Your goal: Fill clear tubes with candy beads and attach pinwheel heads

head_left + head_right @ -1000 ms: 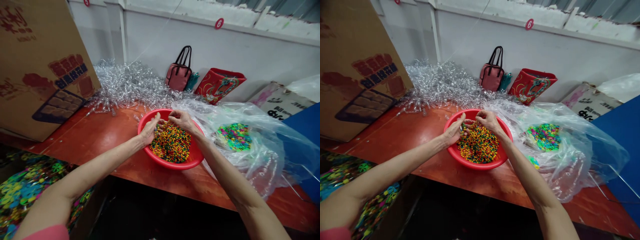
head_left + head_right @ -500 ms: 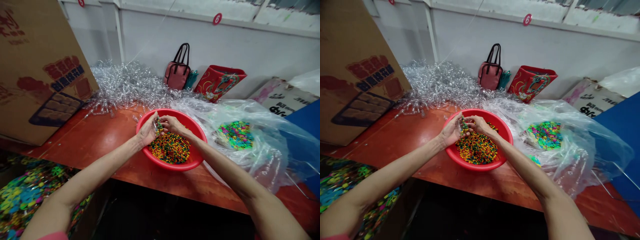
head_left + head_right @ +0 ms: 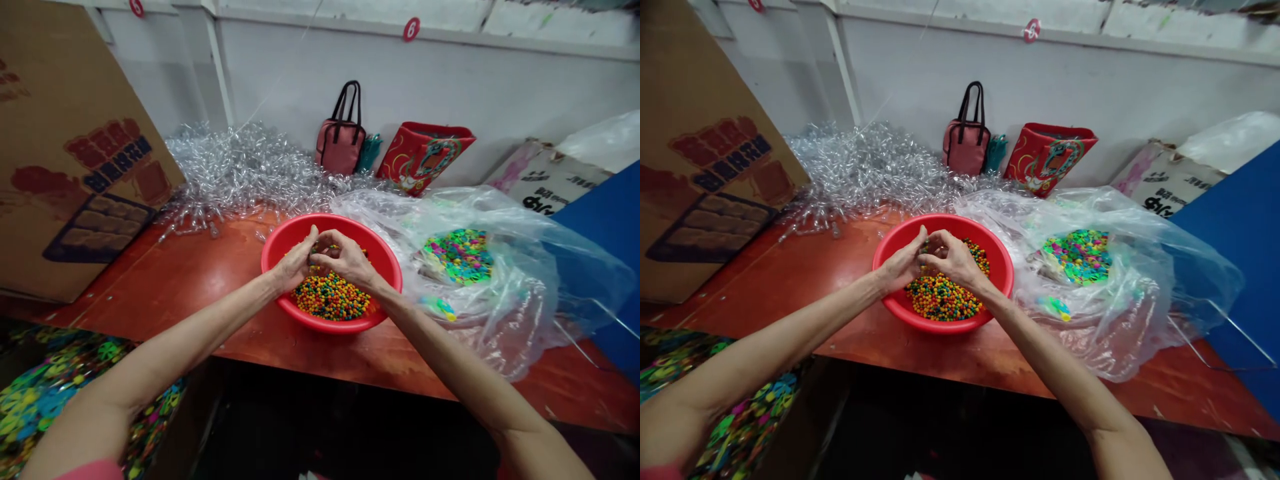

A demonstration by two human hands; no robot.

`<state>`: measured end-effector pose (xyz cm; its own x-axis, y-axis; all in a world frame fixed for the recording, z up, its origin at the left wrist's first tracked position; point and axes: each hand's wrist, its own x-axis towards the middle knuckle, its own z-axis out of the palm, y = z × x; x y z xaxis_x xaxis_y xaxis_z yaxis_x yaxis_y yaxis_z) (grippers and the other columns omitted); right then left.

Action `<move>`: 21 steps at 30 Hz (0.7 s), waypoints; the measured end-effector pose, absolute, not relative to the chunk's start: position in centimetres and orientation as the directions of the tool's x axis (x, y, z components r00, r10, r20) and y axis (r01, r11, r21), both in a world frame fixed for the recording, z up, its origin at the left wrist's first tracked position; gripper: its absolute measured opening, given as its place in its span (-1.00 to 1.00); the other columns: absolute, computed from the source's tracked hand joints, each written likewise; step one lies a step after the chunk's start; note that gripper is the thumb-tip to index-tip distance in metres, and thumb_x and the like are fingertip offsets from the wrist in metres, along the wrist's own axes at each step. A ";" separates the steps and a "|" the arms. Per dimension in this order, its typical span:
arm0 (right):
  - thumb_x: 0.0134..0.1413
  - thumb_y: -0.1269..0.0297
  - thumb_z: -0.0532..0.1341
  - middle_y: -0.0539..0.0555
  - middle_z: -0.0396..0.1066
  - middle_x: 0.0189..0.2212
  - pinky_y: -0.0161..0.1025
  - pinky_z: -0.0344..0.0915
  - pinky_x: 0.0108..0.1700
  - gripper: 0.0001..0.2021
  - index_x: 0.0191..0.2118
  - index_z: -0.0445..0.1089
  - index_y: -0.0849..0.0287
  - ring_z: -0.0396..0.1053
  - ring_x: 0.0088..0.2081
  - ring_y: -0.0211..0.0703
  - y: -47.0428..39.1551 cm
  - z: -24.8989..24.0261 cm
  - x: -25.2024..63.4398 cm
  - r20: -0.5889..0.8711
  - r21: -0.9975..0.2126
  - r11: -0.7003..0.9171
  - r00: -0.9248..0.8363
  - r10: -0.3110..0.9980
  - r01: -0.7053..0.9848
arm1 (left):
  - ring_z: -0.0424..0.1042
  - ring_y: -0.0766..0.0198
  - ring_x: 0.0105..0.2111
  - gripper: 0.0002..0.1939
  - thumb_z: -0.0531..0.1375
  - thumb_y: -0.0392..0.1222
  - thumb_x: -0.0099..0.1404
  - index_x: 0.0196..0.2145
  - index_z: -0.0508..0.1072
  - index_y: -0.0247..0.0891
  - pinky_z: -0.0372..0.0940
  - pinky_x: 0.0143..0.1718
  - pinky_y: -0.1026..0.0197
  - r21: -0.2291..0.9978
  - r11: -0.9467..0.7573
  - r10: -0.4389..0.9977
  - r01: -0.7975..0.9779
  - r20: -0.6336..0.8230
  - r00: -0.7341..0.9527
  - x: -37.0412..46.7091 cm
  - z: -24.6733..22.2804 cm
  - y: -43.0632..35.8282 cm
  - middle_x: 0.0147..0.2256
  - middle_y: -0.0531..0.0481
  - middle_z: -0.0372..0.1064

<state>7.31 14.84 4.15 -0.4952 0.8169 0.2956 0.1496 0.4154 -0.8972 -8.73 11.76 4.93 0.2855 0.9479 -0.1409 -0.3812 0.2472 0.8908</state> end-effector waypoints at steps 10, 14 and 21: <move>0.14 0.07 0.41 0.14 0.60 -0.08 -0.11 0.60 -0.09 -0.63 -0.02 0.46 0.13 0.58 -0.13 -0.08 15.8 3.5 8.9 0.281 -0.930 0.360 -0.494 0.823 0.072 | 0.51 0.20 -0.05 -0.59 0.30 -0.27 0.28 0.09 0.54 -0.16 0.41 -0.05 0.21 0.937 0.065 0.965 -0.344 0.029 0.262 -7.3 5.0 10.7 0.02 -0.09 0.55; 0.14 0.16 0.38 0.14 0.63 -0.10 -0.08 0.57 -0.06 -0.67 0.01 0.53 0.14 0.58 -0.15 -0.06 16.4 4.0 11.5 0.259 -0.900 0.412 -0.589 0.765 0.139 | 0.49 0.10 -0.03 -0.66 0.29 -0.24 0.33 0.06 0.53 -0.23 0.42 -0.10 0.17 0.999 -0.033 0.974 -0.017 0.036 0.223 -8.1 3.9 11.1 0.04 -0.15 0.53; 0.19 0.11 0.35 0.12 0.62 -0.15 -0.10 0.50 -0.10 -0.70 -0.04 0.59 0.15 0.52 -0.20 -0.09 16.0 4.4 17.7 0.384 -0.827 0.498 -0.385 0.839 0.260 | 0.45 0.00 -0.27 -0.67 0.49 -0.27 0.13 -0.52 0.38 -0.16 0.33 -0.06 0.10 0.746 -0.123 0.912 0.655 -0.176 0.371 -10.1 1.4 11.4 -0.53 0.02 0.27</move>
<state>17.72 15.98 4.39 -0.3854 0.8391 0.3840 0.2596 0.4979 -0.8275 -10.11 11.44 1.38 0.3707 0.9120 -0.1755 0.6550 -0.1227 0.7456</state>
